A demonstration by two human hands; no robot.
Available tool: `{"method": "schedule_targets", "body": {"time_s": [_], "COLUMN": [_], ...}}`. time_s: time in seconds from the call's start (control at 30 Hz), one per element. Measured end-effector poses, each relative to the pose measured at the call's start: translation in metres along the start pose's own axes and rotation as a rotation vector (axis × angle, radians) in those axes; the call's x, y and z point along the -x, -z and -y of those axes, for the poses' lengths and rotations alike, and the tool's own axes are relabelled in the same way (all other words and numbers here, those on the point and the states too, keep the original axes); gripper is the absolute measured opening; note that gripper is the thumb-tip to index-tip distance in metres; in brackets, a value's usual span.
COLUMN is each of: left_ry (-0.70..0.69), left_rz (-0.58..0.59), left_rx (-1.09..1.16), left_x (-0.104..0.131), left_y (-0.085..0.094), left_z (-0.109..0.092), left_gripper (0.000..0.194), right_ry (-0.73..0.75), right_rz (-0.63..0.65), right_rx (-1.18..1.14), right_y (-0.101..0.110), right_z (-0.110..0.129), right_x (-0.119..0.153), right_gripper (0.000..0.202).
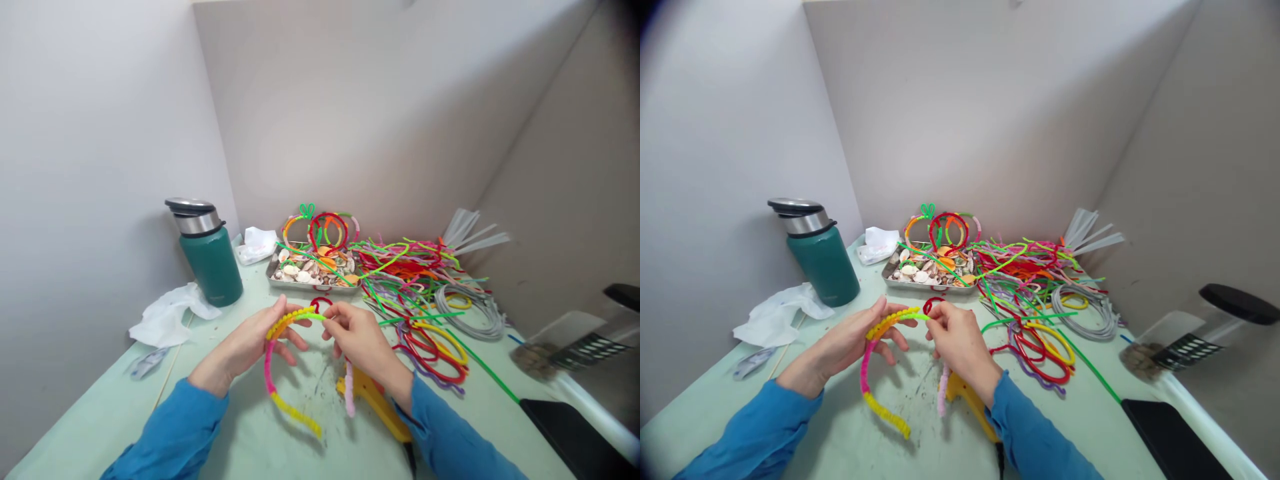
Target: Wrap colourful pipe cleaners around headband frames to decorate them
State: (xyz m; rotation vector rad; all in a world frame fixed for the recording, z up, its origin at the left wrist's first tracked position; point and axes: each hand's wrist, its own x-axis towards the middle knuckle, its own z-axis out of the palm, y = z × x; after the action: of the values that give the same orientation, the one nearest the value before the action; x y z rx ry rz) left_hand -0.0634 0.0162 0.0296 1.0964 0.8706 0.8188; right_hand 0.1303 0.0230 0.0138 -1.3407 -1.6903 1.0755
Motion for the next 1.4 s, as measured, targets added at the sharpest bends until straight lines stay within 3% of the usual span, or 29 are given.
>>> {"method": "schedule_targets", "body": {"time_s": [0.3,0.43,0.63,0.87,1.2,1.4], "left_ry": [-0.046,-0.053,-0.004,0.047,0.015,0.032], "left_rz": [-0.143,-0.184,-0.107,-0.029,-0.043,-0.067], "left_rx": [-0.274,-0.347,-0.444,-0.37,-0.305,-0.405], "left_x": [-0.007,-0.008,-0.009,-0.008,-0.006,-0.006], "left_y": [-0.006,-0.006,0.0,0.0,-0.003,-0.004], "left_z": [0.01,0.007,0.009,0.008,0.008,0.005], "left_gripper": [0.029,0.027,0.026,0.03,0.035,0.034], "right_ry": [0.011,0.107,0.267,0.267,0.301,0.308], "right_rz": [-0.037,-0.003,-0.033,0.028,0.021,0.027], "right_rx": [-0.01,0.045,0.177,0.128,0.21,0.198], "right_y": [-0.01,-0.005,0.003,-0.002,-0.001,0.001], "right_z": [-0.002,-0.001,0.002,0.002,0.003,0.004], "right_x": [0.002,0.003,0.002,0.004,0.005,0.006], "right_gripper": [0.01,0.011,0.015,0.01,0.013,0.013]}}
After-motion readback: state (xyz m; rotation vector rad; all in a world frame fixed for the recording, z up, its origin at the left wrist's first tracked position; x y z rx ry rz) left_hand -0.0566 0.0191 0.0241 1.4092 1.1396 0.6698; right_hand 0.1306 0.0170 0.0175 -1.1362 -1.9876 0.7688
